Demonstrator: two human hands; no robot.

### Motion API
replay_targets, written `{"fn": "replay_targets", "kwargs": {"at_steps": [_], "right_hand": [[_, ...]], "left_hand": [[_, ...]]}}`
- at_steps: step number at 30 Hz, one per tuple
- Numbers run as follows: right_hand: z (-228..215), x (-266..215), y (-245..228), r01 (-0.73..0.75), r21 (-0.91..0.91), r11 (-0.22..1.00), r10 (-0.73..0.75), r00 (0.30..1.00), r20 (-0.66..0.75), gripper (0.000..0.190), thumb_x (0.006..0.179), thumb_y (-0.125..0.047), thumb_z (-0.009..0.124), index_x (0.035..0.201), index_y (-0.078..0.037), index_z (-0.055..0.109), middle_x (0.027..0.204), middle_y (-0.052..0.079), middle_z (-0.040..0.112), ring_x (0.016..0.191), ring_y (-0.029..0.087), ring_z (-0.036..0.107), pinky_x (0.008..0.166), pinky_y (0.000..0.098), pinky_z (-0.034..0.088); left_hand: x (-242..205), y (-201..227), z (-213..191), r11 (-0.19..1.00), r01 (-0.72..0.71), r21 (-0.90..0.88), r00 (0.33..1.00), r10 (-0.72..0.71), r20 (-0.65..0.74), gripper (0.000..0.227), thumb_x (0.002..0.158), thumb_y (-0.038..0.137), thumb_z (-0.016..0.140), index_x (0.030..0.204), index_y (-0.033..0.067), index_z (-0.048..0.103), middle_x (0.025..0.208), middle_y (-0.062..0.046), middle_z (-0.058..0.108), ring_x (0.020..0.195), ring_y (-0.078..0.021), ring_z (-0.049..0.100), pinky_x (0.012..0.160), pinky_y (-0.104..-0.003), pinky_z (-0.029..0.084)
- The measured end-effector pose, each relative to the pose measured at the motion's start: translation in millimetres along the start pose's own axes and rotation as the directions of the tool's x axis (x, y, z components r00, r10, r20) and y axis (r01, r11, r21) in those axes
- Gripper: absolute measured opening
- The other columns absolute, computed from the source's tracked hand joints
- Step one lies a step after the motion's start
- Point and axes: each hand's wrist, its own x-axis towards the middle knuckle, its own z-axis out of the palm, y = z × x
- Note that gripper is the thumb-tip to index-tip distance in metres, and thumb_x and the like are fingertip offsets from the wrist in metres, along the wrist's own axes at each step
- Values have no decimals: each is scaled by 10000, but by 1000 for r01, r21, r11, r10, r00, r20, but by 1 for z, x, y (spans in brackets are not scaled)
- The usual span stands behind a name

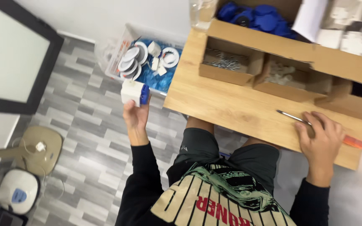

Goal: The person assembles a white plastic electrical box with a blue circular component using a screwdriver. They insert the blue part into the white box, secure it with screws, and then inspect the assembled unit. The process is repeated with another set of components.

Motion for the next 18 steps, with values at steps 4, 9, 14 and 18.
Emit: {"fn": "replay_targets", "kwargs": {"at_steps": [4,9,14,18], "right_hand": [[-4,-4,-1,-44,-18,999,44,999,-3,293,1119,-338,891,1335,-141,879,1429,40,792,1234,298,661,1063,441,441],[-4,-5,-2,-87,-15,996,87,996,-10,335,1129,-412,822,1333,-149,862,1433,53,769,1277,312,653,1077,455,431],[-9,-8,-5,-86,-16,996,85,995,-45,321,1117,-421,819,1301,-158,841,1424,55,757,1266,311,643,1035,453,416],[-11,-2,-7,-106,-7,994,105,994,-12,411,1164,-501,734,1330,-140,839,1420,61,749,1280,305,630,1062,451,421]], "left_hand": [[-31,-7,91,812,-159,562,952,-24,304,1031,791,157,973,1644,87,398,1459,-105,547,1255,-193,599,1079,-275,498],[-53,-74,158,650,-171,740,822,-321,471,686,855,58,934,1454,100,602,1445,-117,646,1310,-241,653,1111,-373,586],[-78,-135,214,448,-306,840,681,-513,522,607,861,134,946,1401,119,669,1448,-104,681,1395,-265,645,1183,-416,588],[-89,-159,230,400,-275,874,700,-540,467,604,833,131,959,1371,99,684,1420,-107,703,1355,-256,672,1182,-395,580]]}}
